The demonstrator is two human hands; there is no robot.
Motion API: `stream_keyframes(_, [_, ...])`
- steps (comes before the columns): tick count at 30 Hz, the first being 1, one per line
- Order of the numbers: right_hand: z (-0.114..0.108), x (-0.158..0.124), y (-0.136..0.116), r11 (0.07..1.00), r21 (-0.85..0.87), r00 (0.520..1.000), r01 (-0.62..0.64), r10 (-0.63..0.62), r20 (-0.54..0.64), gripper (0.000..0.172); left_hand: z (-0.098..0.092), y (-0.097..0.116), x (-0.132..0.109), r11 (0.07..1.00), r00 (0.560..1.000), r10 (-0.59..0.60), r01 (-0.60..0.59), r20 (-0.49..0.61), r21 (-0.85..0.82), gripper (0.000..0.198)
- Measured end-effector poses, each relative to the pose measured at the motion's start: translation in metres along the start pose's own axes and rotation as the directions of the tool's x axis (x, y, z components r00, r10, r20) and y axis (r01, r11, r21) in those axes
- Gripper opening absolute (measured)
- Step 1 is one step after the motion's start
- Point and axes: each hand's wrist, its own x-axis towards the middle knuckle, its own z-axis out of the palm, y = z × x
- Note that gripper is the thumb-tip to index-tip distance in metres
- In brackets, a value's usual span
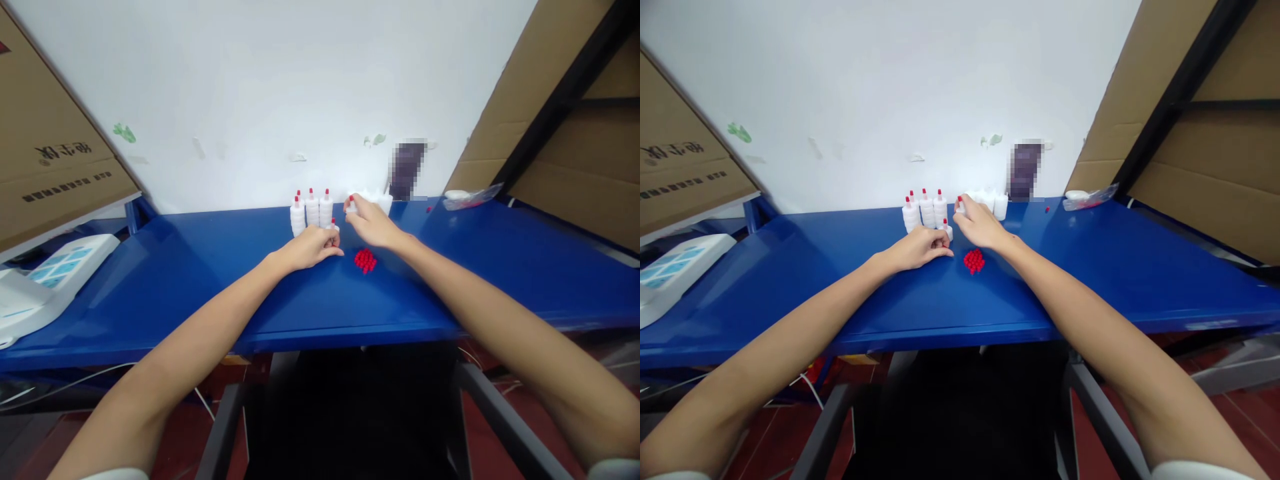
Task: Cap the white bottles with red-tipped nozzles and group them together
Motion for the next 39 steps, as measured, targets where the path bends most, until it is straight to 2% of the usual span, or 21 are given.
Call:
stream_keyframes(4, [0.003, 0.0, 0.008, 1.0, -0.019, 1.0, 0.009, -0.009, -0.006, 0.028, -0.001, 0.001, 0.0, 1.0, 1.0, 0.028, -0.028, -0.002, -0.009, 0.015])
stream_keyframes(7, [0.004, 0.0, 0.01, 0.998, -0.052, 0.999, -0.024, 0.026, 0.043, 0.043, -0.001, 0.001, 0.0, 0.999, 0.999, 0.035, -0.035, -0.001, -0.032, 0.014])
stream_keyframes(11, [0.007, -0.002, 0.01, 0.989, -0.138, 0.992, -0.045, 0.06, 0.112, 0.054, -0.001, -0.002, 0.0, 0.998, 0.999, 0.047, -0.048, -0.004, -0.033, 0.014])
stream_keyframes(15, [0.009, -0.006, 0.008, 0.972, -0.234, 0.983, 0.006, 0.038, 0.181, 0.054, -0.005, -0.003, 0.001, 0.998, 0.999, 0.031, -0.029, 0.032, -0.049, 0.013])
stream_keyframes(19, [0.011, -0.006, 0.004, 0.967, -0.249, 0.982, 0.061, -0.013, 0.189, 0.048, -0.01, -0.004, 0.001, 0.998, 0.997, -0.001, 0.006, 0.083, -0.056, 0.013])
stream_keyframes(24, [0.013, -0.004, -0.001, 0.955, -0.292, 0.97, 0.056, 0.017, 0.243, 0.043, -0.015, -0.004, 0.001, 0.996, 0.991, -0.038, 0.047, 0.125, -0.07, 0.021])
stream_keyframes(31, [0.01, -0.006, 0.001, 0.946, -0.321, 0.965, 0.036, 0.051, 0.259, 0.048, -0.017, -0.003, 0.0, 0.992, 0.984, -0.091, 0.104, 0.156, -0.077, 0.029])
stream_keyframes(33, [0.009, -0.006, 0.001, 0.952, -0.305, 0.971, 0.023, 0.052, 0.234, 0.051, -0.015, -0.004, 0.0, 0.993, 0.988, -0.082, 0.093, 0.134, -0.073, 0.028])
stream_keyframes(35, [0.006, -0.005, 0.001, 0.96, -0.28, 0.987, 0.001, 0.045, 0.157, 0.052, -0.013, -0.005, 0.0, 0.994, 0.992, -0.071, 0.079, 0.108, -0.074, 0.025])
stream_keyframes(39, [-0.001, -0.002, -0.001, 0.97, -0.213, 0.99, -0.119, 0.099, -0.102, 0.044, -0.01, -0.007, 0.0, 0.996, 0.996, -0.043, 0.049, 0.078, -0.077, 0.021])
